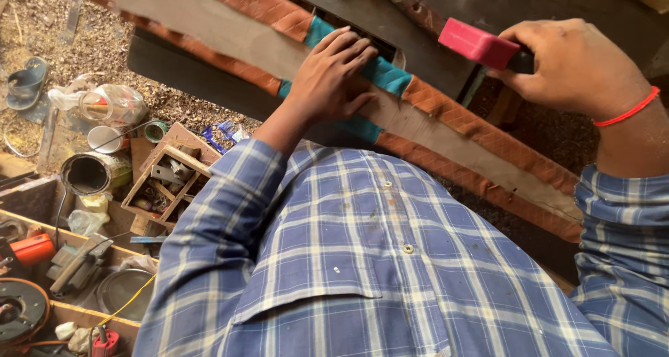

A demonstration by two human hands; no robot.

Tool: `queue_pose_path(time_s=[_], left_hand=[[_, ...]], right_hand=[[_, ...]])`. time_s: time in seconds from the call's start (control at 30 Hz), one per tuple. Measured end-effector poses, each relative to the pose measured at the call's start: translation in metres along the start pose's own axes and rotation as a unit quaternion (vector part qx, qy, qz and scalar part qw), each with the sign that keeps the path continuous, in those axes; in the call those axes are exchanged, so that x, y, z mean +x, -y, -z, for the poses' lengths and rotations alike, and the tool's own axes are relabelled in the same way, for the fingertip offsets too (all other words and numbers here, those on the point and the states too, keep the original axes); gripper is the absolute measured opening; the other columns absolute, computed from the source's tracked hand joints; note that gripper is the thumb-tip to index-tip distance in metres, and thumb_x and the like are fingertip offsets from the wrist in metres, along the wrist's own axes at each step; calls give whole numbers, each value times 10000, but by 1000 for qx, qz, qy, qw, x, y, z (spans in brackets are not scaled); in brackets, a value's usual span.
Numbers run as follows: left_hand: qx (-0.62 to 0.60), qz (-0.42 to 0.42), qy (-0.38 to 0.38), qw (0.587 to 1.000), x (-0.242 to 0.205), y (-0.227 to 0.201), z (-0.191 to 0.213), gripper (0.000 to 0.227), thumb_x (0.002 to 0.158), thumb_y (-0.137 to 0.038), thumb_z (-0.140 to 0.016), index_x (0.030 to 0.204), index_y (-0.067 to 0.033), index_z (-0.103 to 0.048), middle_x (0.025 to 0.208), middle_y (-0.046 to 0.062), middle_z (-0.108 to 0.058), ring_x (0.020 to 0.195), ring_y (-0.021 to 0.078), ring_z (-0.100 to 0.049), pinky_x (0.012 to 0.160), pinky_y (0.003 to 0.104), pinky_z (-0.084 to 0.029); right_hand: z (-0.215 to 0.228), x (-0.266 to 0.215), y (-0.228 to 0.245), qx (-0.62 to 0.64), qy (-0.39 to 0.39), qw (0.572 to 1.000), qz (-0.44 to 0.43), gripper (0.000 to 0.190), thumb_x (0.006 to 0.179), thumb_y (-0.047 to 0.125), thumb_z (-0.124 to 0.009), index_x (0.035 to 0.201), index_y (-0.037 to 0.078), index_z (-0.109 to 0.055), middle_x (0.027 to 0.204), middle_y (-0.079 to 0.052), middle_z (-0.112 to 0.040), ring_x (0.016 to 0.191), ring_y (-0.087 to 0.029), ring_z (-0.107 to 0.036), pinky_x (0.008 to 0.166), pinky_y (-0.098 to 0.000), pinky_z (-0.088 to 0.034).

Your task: The person attaches a padded strip to a wooden board by hammering nails and then using a pink staple gun to secure the edges of the material.

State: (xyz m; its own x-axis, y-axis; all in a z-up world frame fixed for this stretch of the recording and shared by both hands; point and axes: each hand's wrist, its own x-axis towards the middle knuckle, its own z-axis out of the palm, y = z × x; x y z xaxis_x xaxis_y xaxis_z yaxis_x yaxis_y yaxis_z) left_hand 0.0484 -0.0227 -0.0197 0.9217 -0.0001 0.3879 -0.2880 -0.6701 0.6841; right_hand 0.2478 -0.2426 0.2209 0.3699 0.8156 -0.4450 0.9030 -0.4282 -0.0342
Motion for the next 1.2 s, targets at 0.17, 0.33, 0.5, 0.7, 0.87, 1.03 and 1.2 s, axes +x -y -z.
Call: queue_pose_path(time_s=[0.17, 0.33, 0.5, 0.7, 0.87, 1.03, 1.2], left_hand=[[41, 55, 3, 998, 9, -12, -9, 718, 886, -492, -812, 1376, -8, -606, 1409, 142, -604, 1385, 333, -490, 1251, 492, -291], [33, -39, 2, 999, 29, -40, -38, 653, 876, -430, -747, 1368, -21, -616, 1393, 148, -611, 1341, 325, -501, 1206, 507, -292], [15, -131, 18, 991, 42, -56, -65, 320, 1008, -240, -635, 1268, -65, -697, 1336, 83, -652, 1276, 277, -538, 1186, 513, -345], [90, -187, 13, 978, 33, -50, -75, 335, 926, -202, -630, 1217, -60, -715, 1352, 82, -669, 1267, 249, -574, 1117, 438, -423], [61, -161, 0, 985, 8, -52, -68, 426, 897, -246, -651, 1270, -45, -692, 1349, 102, -676, 1261, 258, -610, 1063, 414, -457], [5, -94, 95, 991, -14, -47, -35, 339, 1057, -262, -696, 1330, -62, -684, 1353, 91, -653, 1290, 271, -600, 1133, 449, -451], [146, -6, -55, 988, -24, -22, 8, 541, 918, -371, -728, 1330, -26, -668, 1447, 106, -610, 1344, 306, -555, 1132, 448, -420]], right_hand=[[-9, -8, -28, 6, 2, 1000, 11, 366, 962, 314, -752, 1201, 40, -708, 1074, -149, -744, 970, -349, -715, 834, -425, -568], [-13, -18, -27, 12, 11, 1000, -1, 383, 940, 308, -753, 1206, 37, -709, 1067, -160, -741, 948, -357, -712, 828, -433, -565], [-12, -23, -20, 5, -2, 1000, 6, 400, 960, 352, -768, 1190, 31, -705, 1051, -170, -737, 950, -367, -708, 831, -438, -564], [-17, -30, -15, 12, -15, 1000, 7, 410, 972, 375, -769, 1196, 37, -707, 1043, -169, -736, 935, -359, -709, 818, -435, -564], [-17, -37, -16, 27, -22, 999, 7, 398, 970, 372, -760, 1192, 46, -707, 1062, -158, -740, 948, -355, -709, 819, -429, -565], [-16, -27, -7, -2, -21, 999, 38, 372, 946, 318, -748, 1205, 55, -702, 1077, -141, -742, 967, -333, -717, 858, -420, -571], [-11, 3, 9, -57, -7, 992, 110, 442, 799, 192, -745, 1209, 33, -699, 1065, -154, -745, 974, -340, -710, 839, -428, -562]])
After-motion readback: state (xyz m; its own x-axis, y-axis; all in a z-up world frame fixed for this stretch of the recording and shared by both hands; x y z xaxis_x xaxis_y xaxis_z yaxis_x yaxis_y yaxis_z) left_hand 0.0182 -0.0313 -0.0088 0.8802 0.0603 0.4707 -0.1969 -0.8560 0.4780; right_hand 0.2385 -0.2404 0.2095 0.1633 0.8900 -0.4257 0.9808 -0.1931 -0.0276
